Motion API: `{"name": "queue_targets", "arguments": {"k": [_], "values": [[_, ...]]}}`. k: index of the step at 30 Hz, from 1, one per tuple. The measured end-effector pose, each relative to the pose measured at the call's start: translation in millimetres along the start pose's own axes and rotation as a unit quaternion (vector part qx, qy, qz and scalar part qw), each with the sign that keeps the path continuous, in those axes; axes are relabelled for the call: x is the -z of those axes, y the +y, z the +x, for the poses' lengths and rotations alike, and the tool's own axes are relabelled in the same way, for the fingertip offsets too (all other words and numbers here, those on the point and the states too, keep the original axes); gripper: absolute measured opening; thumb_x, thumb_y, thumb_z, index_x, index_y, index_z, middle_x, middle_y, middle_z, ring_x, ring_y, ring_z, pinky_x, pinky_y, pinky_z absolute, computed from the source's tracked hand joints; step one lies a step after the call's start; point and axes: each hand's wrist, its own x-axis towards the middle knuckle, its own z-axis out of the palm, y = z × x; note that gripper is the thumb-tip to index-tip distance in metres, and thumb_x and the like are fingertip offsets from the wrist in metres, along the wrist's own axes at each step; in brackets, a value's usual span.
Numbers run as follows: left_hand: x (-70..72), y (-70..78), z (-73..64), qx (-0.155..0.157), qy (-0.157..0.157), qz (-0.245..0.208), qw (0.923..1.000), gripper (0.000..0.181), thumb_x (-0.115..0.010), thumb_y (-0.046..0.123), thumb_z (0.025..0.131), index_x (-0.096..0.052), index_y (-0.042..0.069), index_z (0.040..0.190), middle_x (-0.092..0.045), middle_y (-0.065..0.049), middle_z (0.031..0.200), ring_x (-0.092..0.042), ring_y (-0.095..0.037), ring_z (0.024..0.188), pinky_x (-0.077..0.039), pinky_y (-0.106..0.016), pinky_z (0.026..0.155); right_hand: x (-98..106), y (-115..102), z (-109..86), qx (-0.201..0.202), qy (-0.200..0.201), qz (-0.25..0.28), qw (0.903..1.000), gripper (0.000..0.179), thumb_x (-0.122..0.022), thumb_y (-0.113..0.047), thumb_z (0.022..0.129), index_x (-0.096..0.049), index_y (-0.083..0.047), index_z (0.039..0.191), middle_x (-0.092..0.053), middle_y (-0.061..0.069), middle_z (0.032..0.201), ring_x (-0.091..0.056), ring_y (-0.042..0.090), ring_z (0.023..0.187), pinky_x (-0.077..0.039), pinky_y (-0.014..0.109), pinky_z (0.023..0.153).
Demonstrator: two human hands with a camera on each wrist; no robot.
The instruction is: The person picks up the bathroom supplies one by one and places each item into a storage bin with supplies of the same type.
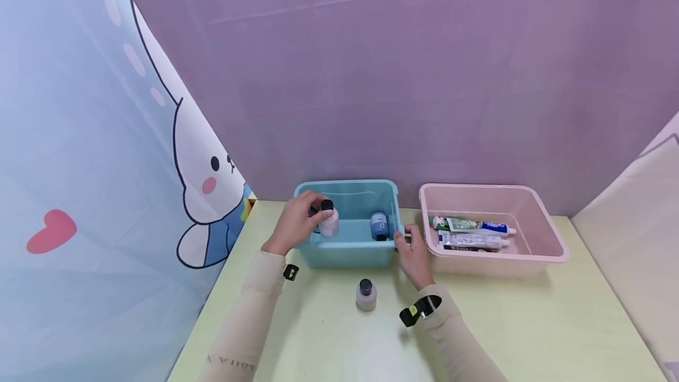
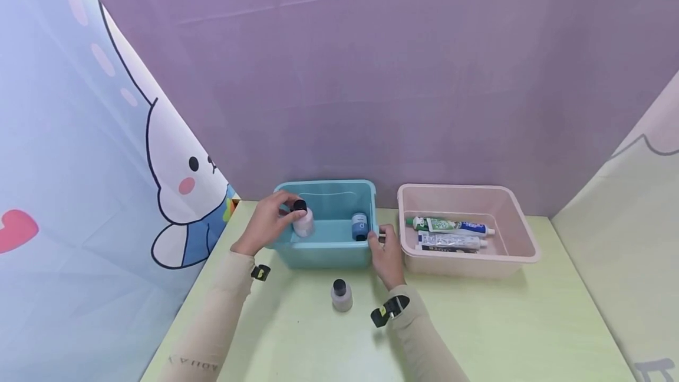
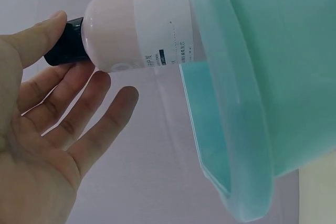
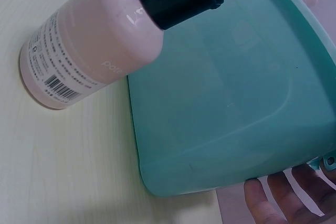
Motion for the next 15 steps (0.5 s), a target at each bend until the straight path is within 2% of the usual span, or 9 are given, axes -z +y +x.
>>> {"name": "queue_targets", "arguments": {"k": [4, 11, 15], "values": [[2.1, -2.5, 6.1, -0.001, -0.015, 0.013, 0.9998, 0.034, -0.074, 0.034, 0.095, -0.069, 0.011, 0.12, -0.068, -0.005, 0.113, -0.066, -0.028, 0.097, -0.057, -0.041, 0.084, 0.2, -0.2, 0.0, 0.0, -0.001, 0.0, 1.0, 0.031, -0.05, -0.029, 0.106, -0.05, -0.008, 0.128, -0.058, 0.02, 0.132, -0.062, 0.036, 0.117, -0.058, 0.049, 0.095], [4.9, -4.3, 17.8, 0.002, -0.044, 0.051, 0.9977, 0.031, -0.074, 0.034, 0.095, -0.069, 0.012, 0.115, -0.068, -0.004, 0.107, -0.063, -0.024, 0.093, -0.056, -0.038, 0.082, 0.1, -0.3, 1.0, -0.003, -0.005, 0.004, 1.0, 0.032, -0.05, -0.03, 0.106, -0.05, -0.009, 0.13, -0.057, 0.018, 0.134, -0.061, 0.034, 0.117, -0.058, 0.048, 0.096], [7.4, -4.1, 23.7, 0.004, -0.066, 0.069, 0.9954, 0.03, -0.074, 0.032, 0.095, -0.07, 0.009, 0.115, -0.069, -0.006, 0.107, -0.065, -0.027, 0.095, -0.057, -0.041, 0.083, -0.2, -0.1, 0.9, -0.006, -0.009, 0.006, 0.9999, 0.033, -0.05, -0.031, 0.106, -0.049, -0.009, 0.131, -0.056, 0.017, 0.135, -0.06, 0.034, 0.118, -0.058, 0.048, 0.097]]}}
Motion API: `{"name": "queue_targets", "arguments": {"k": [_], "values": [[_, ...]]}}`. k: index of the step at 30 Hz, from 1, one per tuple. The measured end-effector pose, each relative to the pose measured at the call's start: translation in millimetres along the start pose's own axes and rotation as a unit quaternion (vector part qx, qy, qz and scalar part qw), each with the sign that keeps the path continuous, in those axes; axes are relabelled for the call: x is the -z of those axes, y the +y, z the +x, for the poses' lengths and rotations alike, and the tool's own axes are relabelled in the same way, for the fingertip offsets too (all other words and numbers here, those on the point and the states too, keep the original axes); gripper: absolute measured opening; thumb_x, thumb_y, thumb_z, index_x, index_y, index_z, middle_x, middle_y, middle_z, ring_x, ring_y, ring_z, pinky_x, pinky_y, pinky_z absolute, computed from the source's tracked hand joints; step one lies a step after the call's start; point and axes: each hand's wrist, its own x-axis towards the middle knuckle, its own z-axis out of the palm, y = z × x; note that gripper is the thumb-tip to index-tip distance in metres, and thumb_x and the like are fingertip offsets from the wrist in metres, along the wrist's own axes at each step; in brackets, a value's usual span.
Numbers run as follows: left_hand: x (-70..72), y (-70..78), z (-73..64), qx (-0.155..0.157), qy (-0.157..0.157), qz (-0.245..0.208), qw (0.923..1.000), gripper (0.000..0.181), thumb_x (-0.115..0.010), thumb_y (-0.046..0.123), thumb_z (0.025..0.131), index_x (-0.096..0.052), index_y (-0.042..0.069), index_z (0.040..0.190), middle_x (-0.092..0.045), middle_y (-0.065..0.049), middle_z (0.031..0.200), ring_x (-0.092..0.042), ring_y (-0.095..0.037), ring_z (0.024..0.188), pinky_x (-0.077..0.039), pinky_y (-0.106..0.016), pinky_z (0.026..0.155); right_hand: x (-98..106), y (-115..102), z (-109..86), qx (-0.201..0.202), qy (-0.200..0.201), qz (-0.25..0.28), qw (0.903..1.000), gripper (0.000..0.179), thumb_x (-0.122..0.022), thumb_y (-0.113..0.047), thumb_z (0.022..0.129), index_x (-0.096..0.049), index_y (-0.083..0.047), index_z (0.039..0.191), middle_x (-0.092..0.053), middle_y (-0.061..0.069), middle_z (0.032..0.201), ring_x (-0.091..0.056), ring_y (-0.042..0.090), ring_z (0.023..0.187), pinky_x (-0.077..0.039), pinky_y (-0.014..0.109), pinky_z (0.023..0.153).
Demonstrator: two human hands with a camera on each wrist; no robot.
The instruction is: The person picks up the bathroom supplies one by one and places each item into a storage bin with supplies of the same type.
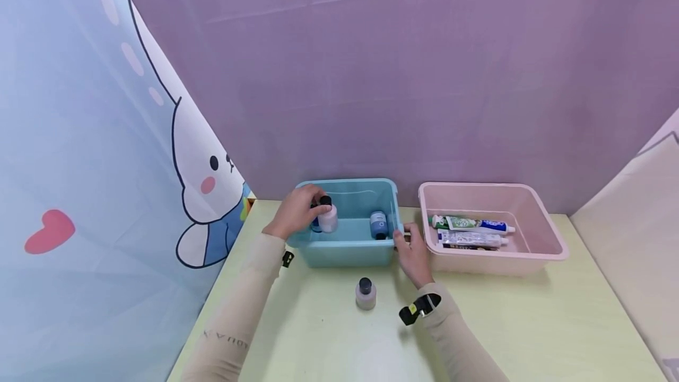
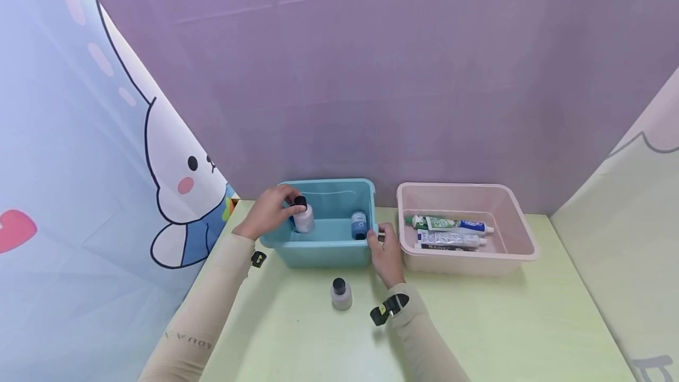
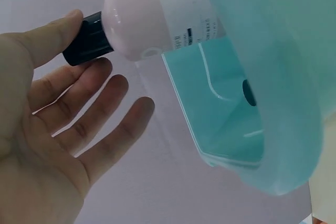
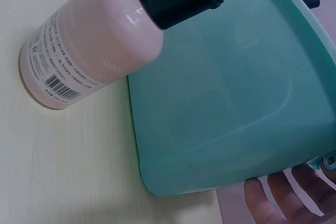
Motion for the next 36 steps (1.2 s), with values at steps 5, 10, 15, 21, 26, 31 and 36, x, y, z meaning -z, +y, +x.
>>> {"name": "queue_targets", "arguments": {"k": [5, 10, 15, 21, 26, 31, 36], "values": [[1.4, -2.8, 8.6, 0.007, -0.028, 0.026, 0.9993, 0.033, -0.073, 0.031, 0.096, -0.07, 0.008, 0.12, -0.071, -0.009, 0.113, -0.068, -0.028, 0.102, -0.058, -0.044, 0.088, 0.0, 0.8, 0.4, -0.003, -0.001, -0.002, 1.0, 0.033, -0.05, -0.032, 0.106, -0.049, -0.01, 0.131, -0.055, 0.017, 0.136, -0.06, 0.034, 0.119, -0.058, 0.048, 0.098], [-0.3, -4.7, 18.7, 0.019, -0.048, 0.041, 0.9978, 0.031, -0.073, 0.032, 0.096, -0.071, 0.01, 0.117, -0.071, -0.007, 0.112, -0.066, -0.024, 0.099, -0.058, -0.044, 0.09, 0.2, 0.9, 0.6, -0.001, 0.0, -0.002, 1.0, 0.033, -0.05, -0.031, 0.106, -0.049, -0.009, 0.131, -0.056, 0.018, 0.136, -0.06, 0.034, 0.119, -0.058, 0.048, 0.098], [-2.2, -6.7, 28.0, 0.02, -0.066, 0.055, 0.9961, 0.025, -0.074, 0.031, 0.096, -0.073, 0.011, 0.11, -0.072, -0.005, 0.107, -0.065, -0.022, 0.097, -0.057, -0.041, 0.088, 0.1, 1.2, 0.9, 0.0, 0.002, -0.004, 1.0, 0.032, -0.05, -0.03, 0.106, -0.049, -0.009, 0.13, -0.057, 0.019, 0.135, -0.061, 0.035, 0.118, -0.058, 0.048, 0.097], [-3.5, -8.3, 37.6, 0.027, -0.077, 0.065, 0.9946, 0.019, -0.076, 0.028, 0.094, -0.073, 0.012, 0.102, -0.072, -0.003, 0.097, -0.064, -0.02, 0.083, -0.056, -0.038, 0.076, -0.2, 0.3, 0.5, 0.0, 0.003, -0.004, 1.0, 0.031, -0.05, -0.029, 0.106, -0.05, -0.008, 0.129, -0.057, 0.02, 0.135, -0.061, 0.035, 0.118, -0.058, 0.048, 0.097], [-5.3, -11.3, 44.5, 0.037, -0.085, 0.074, 0.9929, 0.016, -0.076, 0.027, 0.094, -0.071, 0.012, 0.09, -0.068, -0.002, 0.084, -0.06, -0.018, 0.072, -0.051, -0.033, 0.068, -1.7, -1.2, 0.4, -0.007, -0.002, 0.0, 1.0, 0.033, -0.049, -0.031, 0.106, -0.049, -0.008, 0.131, -0.056, 0.018, 0.136, -0.06, 0.034, 0.119, -0.058, 0.048, 0.098], [-8.0, -12.7, 50.1, 0.054, -0.1, 0.084, 0.9899, 0.02, -0.075, 0.026, 0.094, -0.068, 0.012, 0.082, -0.065, -0.003, 0.078, -0.058, -0.019, 0.071, -0.048, -0.032, 0.067, -2.5, -0.1, 0.5, -0.014, -0.004, 0.002, 0.9999, 0.034, -0.048, -0.031, 0.107, -0.049, -0.008, 0.132, -0.055, 0.019, 0.136, -0.06, 0.035, 0.119, -0.058, 0.048, 0.098], [-11.3, -12.2, 55.2, 0.075, -0.113, 0.088, 0.9868, 0.018, -0.075, 0.026, 0.094, -0.071, 0.01, 0.086, -0.069, -0.004, 0.084, -0.061, -0.02, 0.073, -0.053, -0.033, 0.069, -2.8, 1.1, 0.8, -0.014, -0.005, 0.005, 0.9999, 0.036, -0.048, -0.031, 0.106, -0.048, -0.007, 0.133, -0.054, 0.018, 0.137, -0.059, 0.034, 0.119, -0.057, 0.048, 0.099]]}}
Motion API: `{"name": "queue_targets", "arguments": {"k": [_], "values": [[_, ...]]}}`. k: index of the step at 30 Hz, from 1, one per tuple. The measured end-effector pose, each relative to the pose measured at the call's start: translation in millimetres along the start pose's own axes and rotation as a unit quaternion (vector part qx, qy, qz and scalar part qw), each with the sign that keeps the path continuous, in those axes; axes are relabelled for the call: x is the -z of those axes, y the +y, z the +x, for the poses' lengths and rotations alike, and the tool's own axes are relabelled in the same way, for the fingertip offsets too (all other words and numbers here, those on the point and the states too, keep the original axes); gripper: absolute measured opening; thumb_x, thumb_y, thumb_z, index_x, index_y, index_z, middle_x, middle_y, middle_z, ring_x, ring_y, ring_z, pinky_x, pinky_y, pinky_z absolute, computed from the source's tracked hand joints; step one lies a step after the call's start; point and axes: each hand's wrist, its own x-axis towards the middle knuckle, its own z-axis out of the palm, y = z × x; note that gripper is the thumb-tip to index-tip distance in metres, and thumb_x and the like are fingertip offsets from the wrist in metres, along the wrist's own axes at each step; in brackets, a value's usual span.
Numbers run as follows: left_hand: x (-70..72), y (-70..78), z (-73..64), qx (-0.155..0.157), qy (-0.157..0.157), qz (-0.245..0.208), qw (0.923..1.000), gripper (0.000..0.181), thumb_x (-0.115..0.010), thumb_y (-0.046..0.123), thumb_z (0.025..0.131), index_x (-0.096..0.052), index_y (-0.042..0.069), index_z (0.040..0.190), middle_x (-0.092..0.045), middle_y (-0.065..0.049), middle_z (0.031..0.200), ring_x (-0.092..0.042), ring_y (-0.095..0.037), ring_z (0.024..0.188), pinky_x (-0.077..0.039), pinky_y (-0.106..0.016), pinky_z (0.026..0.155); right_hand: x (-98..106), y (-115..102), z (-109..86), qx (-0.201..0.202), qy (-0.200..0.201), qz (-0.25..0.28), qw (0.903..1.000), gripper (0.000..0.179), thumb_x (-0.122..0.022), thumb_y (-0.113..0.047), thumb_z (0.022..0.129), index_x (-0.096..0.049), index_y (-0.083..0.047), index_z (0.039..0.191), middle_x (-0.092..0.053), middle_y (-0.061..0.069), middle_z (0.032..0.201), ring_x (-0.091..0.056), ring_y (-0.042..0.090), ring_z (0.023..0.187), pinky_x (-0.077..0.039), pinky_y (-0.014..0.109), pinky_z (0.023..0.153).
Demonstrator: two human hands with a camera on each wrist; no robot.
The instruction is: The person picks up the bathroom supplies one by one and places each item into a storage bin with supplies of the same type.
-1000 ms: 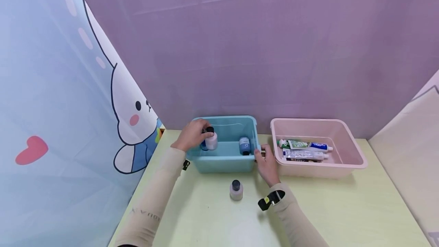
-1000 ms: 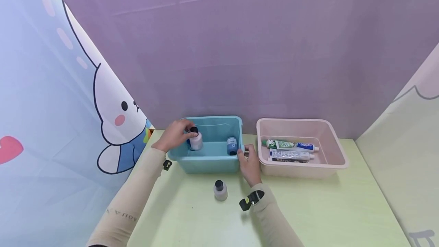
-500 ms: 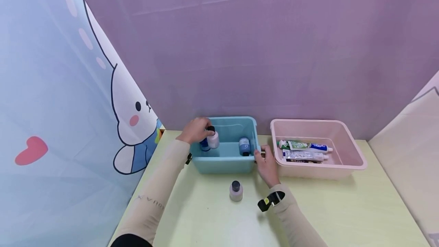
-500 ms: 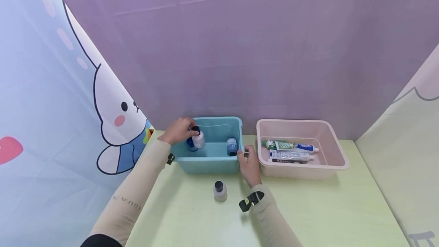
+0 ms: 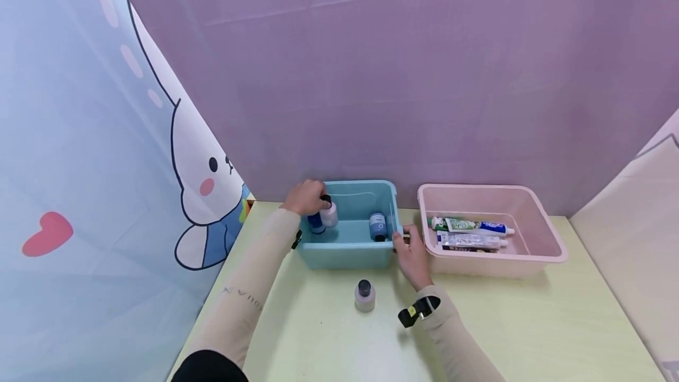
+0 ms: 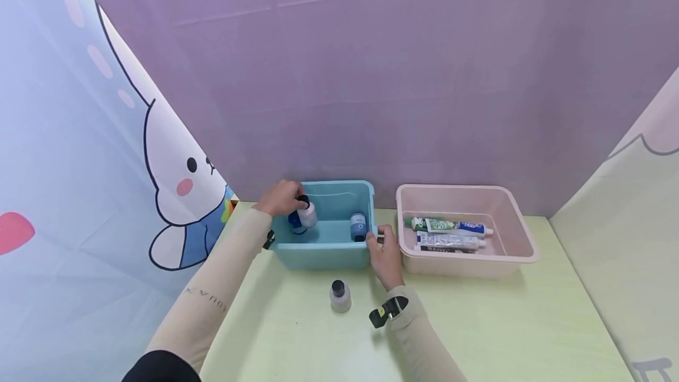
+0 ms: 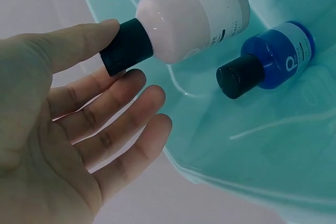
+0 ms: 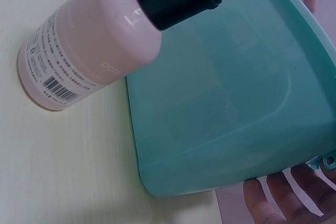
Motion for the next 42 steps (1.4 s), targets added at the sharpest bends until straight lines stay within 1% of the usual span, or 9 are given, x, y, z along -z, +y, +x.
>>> {"name": "queue_targets", "arguments": {"k": [6, 10, 17, 23, 29, 32, 34, 37, 42], "values": [[-2.1, 2.0, 7.0, 0.029, -0.018, 0.008, 0.9994, 0.02, -0.076, 0.025, 0.094, -0.075, 0.007, 0.104, -0.073, -0.007, 0.1, -0.064, -0.023, 0.083, -0.059, -0.039, 0.08, -0.4, 0.6, 1.0, 0.008, 0.001, -0.001, 1.0, 0.035, -0.048, -0.031, 0.106, -0.048, -0.008, 0.132, -0.055, 0.018, 0.135, -0.059, 0.034, 0.118, -0.058, 0.048, 0.098], [-3.6, 2.4, 11.3, 0.041, -0.025, 0.014, 0.9987, 0.022, -0.076, 0.023, 0.094, -0.074, 0.006, 0.108, -0.073, -0.009, 0.106, -0.064, -0.024, 0.088, -0.059, -0.04, 0.085, -0.5, 1.3, 2.0, 0.01, 0.0, -0.004, 0.9999, 0.035, -0.048, -0.032, 0.107, -0.048, -0.009, 0.132, -0.055, 0.017, 0.134, -0.059, 0.033, 0.117, -0.058, 0.047, 0.098], [-6.8, 0.5, 18.3, 0.056, -0.039, 0.039, 0.9969, 0.019, -0.075, 0.025, 0.094, -0.075, 0.009, 0.104, -0.073, -0.006, 0.104, -0.063, -0.024, 0.089, -0.057, -0.04, 0.085, -0.9, 0.9, 0.9, 0.006, -0.002, -0.005, 1.0, 0.035, -0.049, -0.032, 0.106, -0.048, -0.009, 0.133, -0.055, 0.017, 0.136, -0.059, 0.034, 0.118, -0.058, 0.048, 0.099], [-9.7, -0.1, 24.5, 0.058, -0.041, 0.049, 0.9963, 0.017, -0.078, 0.024, 0.091, -0.076, 0.01, 0.101, -0.073, -0.005, 0.102, -0.062, -0.021, 0.086, -0.057, -0.038, 0.083, -0.7, -1.3, -1.2, 0.004, -0.002, -0.009, 1.0, 0.034, -0.048, -0.032, 0.106, -0.048, -0.01, 0.132, -0.054, 0.017, 0.137, -0.059, 0.034, 0.119, -0.057, 0.048, 0.099], [-14.3, -1.8, 30.9, 0.062, -0.039, 0.058, 0.9956, 0.016, -0.079, 0.024, 0.09, -0.071, 0.01, 0.086, -0.068, -0.004, 0.088, -0.056, -0.021, 0.079, -0.049, -0.034, 0.072, -0.4, -2.3, -1.3, 0.004, -0.001, -0.006, 1.0, 0.033, -0.049, -0.031, 0.106, -0.048, -0.01, 0.131, -0.054, 0.017, 0.137, -0.058, 0.034, 0.119, -0.057, 0.049, 0.099], [-16.2, -1.3, 32.6, 0.067, -0.04, 0.059, 0.9952, 0.019, -0.079, 0.023, 0.09, -0.068, 0.01, 0.082, -0.064, -0.004, 0.085, -0.055, -0.023, 0.078, -0.047, -0.034, 0.071, -0.2, -1.8, -1.6, 0.003, -0.001, -0.006, 1.0, 0.033, -0.048, -0.031, 0.106, -0.048, -0.009, 0.131, -0.053, 0.017, 0.137, -0.058, 0.034, 0.12, -0.057, 0.049, 0.099], [-16.6, -0.2, 33.0, 0.069, -0.042, 0.057, 0.9951, 0.018, -0.078, 0.022, 0.09, -0.068, 0.008, 0.084, -0.064, -0.006, 0.087, -0.055, -0.023, 0.079, -0.047, -0.035, 0.072, 0.0, -1.1, -1.6, 0.002, -0.002, -0.007, 1.0, 0.033, -0.048, -0.031, 0.107, -0.048, -0.009, 0.131, -0.053, 0.017, 0.137, -0.058, 0.034, 0.12, -0.057, 0.048, 0.1], [-17.2, 2.0, 32.6, 0.071, -0.04, 0.055, 0.9952, 0.016, -0.078, 0.02, 0.09, -0.071, 0.006, 0.091, -0.068, -0.008, 0.094, -0.057, -0.024, 0.083, -0.051, -0.037, 0.077, 0.4, 0.4, -1.8, 0.002, -0.004, -0.007, 1.0, 0.032, -0.047, -0.03, 0.107, -0.048, -0.009, 0.132, -0.053, 0.017, 0.138, -0.058, 0.034, 0.12, -0.057, 0.048, 0.1], [-16.6, 5.9, 31.4, 0.068, -0.036, 0.066, 0.9949, 0.022, -0.08, 0.02, 0.088, -0.072, 0.006, 0.102, -0.073, -0.01, 0.107, -0.063, -0.024, 0.091, -0.057, -0.041, 0.085, 0.9, 0.4, -1.7, 0.0, -0.001, -0.005, 1.0, 0.032, -0.048, -0.031, 0.107, -0.048, -0.01, 0.131, -0.053, 0.016, 0.138, -0.058, 0.033, 0.119, -0.057, 0.048, 0.099]]}}
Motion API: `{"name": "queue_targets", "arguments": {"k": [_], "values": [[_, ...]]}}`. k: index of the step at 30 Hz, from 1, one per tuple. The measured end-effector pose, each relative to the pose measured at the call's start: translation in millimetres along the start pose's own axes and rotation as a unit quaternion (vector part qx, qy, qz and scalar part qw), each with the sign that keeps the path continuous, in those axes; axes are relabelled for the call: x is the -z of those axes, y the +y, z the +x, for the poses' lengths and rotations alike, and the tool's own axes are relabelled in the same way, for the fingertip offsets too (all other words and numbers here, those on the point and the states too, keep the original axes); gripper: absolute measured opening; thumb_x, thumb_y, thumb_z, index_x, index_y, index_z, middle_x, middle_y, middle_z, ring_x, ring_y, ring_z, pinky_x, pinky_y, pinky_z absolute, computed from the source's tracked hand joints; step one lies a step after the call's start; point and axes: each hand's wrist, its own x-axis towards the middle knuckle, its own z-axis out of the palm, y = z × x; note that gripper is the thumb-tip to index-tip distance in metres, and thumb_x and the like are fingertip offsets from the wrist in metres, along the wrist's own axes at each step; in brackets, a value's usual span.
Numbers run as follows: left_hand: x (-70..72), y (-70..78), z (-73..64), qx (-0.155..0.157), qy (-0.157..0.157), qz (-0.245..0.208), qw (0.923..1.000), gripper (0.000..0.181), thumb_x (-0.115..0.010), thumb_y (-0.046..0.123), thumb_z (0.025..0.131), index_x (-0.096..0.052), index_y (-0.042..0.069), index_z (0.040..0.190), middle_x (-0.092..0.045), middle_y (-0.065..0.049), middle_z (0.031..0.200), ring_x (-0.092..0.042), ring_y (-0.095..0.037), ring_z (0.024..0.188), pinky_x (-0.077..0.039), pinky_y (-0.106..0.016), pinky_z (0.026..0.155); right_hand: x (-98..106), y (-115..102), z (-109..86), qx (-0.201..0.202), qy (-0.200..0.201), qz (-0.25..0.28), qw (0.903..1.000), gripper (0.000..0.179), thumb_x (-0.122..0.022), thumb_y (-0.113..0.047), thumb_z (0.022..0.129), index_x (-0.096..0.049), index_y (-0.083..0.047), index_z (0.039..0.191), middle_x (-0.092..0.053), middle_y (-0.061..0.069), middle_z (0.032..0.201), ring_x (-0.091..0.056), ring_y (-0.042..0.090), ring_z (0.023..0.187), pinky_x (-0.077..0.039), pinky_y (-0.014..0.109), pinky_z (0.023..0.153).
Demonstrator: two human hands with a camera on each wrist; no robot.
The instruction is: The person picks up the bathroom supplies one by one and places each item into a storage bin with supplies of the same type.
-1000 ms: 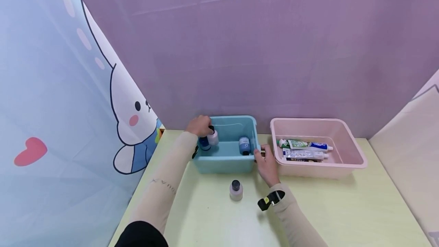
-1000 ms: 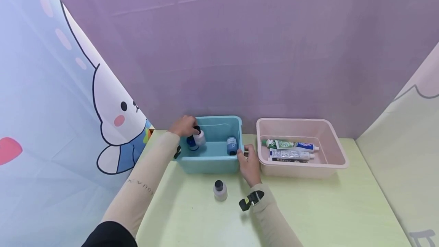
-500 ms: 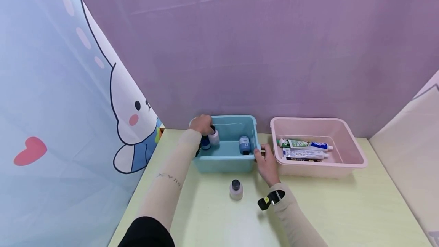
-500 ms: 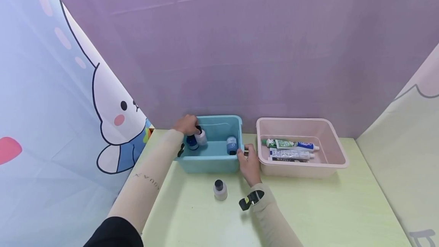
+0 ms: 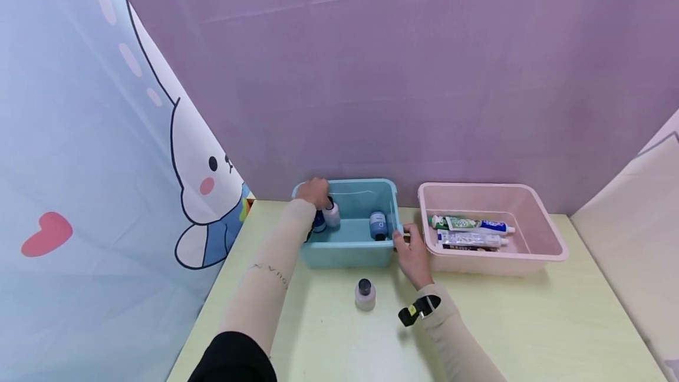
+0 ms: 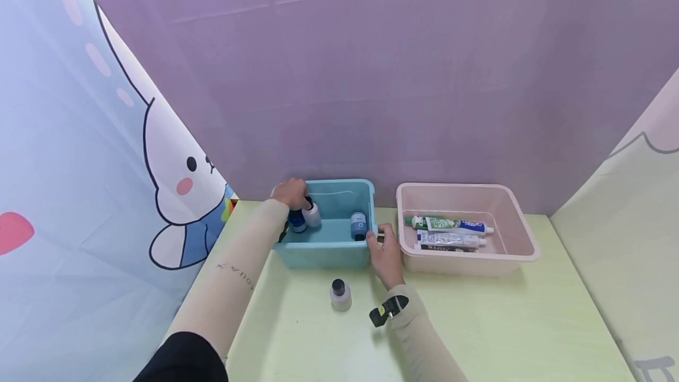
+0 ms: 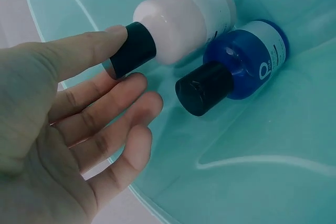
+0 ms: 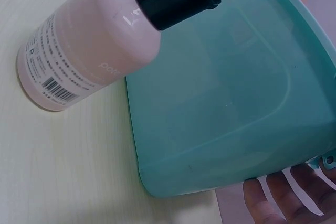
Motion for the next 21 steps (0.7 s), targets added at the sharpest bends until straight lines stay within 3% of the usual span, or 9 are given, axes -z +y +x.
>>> {"name": "queue_targets", "arguments": {"k": [7, 15, 21], "values": [[-4.7, 0.3, 6.7, 0.0, -0.013, 0.019, 0.9997, 0.028, -0.08, 0.022, 0.088, -0.072, 0.006, 0.11, -0.072, -0.01, 0.115, -0.065, -0.024, 0.097, -0.058, -0.042, 0.089, 0.8, -1.8, -2.4, -0.006, -0.001, 0.001, 1.0, 0.032, -0.047, -0.032, 0.106, -0.048, -0.011, 0.131, -0.054, 0.016, 0.137, -0.058, 0.033, 0.12, -0.057, 0.049, 0.098], [-19.7, -4.2, 13.5, 0.01, -0.014, 0.039, 0.9991, 0.03, -0.083, 0.028, 0.085, -0.071, 0.008, 0.103, -0.072, -0.01, 0.106, -0.064, -0.023, 0.089, -0.057, -0.042, 0.082, -0.2, -1.7, -4.6, -0.002, 0.001, 0.001, 1.0, 0.031, -0.048, -0.031, 0.107, -0.049, -0.01, 0.13, -0.056, 0.017, 0.137, -0.059, 0.034, 0.119, -0.058, 0.047, 0.097], [-29.7, -6.3, 14.9, 0.018, -0.008, 0.041, 0.999, 0.033, -0.083, 0.03, 0.086, -0.07, 0.008, 0.107, -0.071, -0.009, 0.104, -0.062, -0.022, 0.086, -0.058, -0.043, 0.081, -1.5, -1.1, -5.2, 0.001, 0.001, 0.003, 1.0, 0.03, -0.049, -0.03, 0.107, -0.05, -0.01, 0.129, -0.056, 0.016, 0.137, -0.059, 0.033, 0.118, -0.058, 0.046, 0.097]]}}
